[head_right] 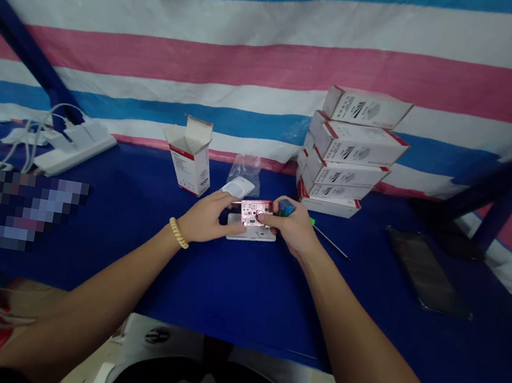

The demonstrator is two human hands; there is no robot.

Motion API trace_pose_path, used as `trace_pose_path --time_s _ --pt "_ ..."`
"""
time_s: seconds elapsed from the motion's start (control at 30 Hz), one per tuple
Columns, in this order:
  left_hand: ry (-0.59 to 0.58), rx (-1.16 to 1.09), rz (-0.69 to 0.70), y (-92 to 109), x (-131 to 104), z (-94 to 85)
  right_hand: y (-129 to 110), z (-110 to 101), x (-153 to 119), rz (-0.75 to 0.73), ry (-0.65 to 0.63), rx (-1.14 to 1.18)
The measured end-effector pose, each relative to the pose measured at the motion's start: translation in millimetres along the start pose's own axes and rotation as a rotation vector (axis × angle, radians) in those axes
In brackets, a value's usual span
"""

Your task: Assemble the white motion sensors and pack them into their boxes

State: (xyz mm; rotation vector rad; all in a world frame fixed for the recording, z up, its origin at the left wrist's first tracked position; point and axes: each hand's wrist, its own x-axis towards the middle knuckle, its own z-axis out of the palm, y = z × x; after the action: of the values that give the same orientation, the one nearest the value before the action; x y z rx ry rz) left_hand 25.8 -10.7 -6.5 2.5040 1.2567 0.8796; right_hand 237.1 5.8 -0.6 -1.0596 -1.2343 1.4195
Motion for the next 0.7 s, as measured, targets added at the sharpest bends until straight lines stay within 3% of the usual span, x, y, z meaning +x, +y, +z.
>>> trace_pose_path --time_s 0.17,0.3,0.43,0.53,0.7 --pt "0.064 -0.138 -0.025 1.8 2.3 -2.5 4.5 2.4 0.0 -0.062 0.059 -0.088" --pt "0.08 -0.015 0.003 1.7 3.1 -0.4 9.1 4.3 0.3 -0.179 0.152 -0.131" --pt "0.143 0.14 0.025 -1.3 2.5 -0.1 6.6 -0.6 3.5 -0.201 0.217 -0.094" --pt "0.277 0.189 0.038 -7.3 1.5 -8.1 -0.9 -13.5 9.7 -0.212 0.327 -0.03" --pt "0.638 0.259 0.166 -20.7 0.4 -34.9 -9.5 -33.1 19.4 -0.238 0.5 0.154"
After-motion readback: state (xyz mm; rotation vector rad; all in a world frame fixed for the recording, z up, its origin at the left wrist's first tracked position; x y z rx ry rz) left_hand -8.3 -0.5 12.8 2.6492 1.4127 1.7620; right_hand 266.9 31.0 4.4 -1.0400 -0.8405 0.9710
